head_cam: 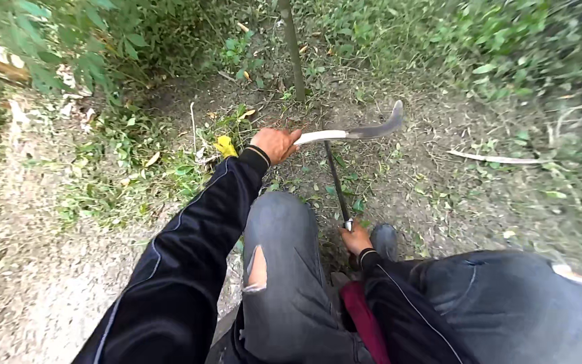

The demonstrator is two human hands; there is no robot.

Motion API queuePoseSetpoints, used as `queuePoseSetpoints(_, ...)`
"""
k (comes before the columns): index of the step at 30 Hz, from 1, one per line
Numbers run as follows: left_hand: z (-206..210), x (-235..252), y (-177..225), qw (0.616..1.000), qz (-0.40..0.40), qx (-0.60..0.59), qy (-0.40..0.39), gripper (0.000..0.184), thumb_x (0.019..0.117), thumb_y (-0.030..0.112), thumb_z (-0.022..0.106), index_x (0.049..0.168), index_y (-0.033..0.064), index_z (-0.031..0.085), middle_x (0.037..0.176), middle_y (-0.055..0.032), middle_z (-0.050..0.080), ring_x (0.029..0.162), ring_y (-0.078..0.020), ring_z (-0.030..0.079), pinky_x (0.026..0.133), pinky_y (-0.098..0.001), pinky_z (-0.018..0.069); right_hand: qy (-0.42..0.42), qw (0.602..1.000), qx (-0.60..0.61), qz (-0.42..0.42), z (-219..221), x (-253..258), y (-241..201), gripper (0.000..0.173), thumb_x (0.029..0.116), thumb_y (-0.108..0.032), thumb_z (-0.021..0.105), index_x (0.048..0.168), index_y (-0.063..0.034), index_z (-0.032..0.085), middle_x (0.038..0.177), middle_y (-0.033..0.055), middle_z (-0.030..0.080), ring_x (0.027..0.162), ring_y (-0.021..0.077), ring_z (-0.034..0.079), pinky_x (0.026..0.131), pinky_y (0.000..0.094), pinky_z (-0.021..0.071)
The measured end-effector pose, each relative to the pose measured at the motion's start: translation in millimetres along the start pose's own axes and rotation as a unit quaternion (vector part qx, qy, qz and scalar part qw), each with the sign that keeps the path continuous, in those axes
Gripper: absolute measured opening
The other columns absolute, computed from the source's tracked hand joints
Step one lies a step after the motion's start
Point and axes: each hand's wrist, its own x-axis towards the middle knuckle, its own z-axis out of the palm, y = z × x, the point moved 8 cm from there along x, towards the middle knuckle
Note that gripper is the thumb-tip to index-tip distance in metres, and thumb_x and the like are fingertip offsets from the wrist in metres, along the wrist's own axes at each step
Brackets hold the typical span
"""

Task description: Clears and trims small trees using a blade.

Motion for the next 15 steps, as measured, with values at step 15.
queuePoseSetpoints(15, 222.4, -197.3, -143.6, 0.758, -0.535, -0.371, -0.028, 0.056, 0.1101, 0.042, 0.041, 0.137, -0.0038, 0.056, 0.129, -0.0347, 0.061, 0.123, -0.0506, 0.059, 0.103, -0.0691, 0.0431, -0.009, 0.999, -0.033, 0.008, 20.0, 11.8, -8.0, 0.047, 0.1059, -0.029, 0.057, 0.142, -0.0005, 0.049, 0.114, 0.0248, 0.067, 0.095, 0.0365, 0.070, 0.086, 0.0550, 0.0568)
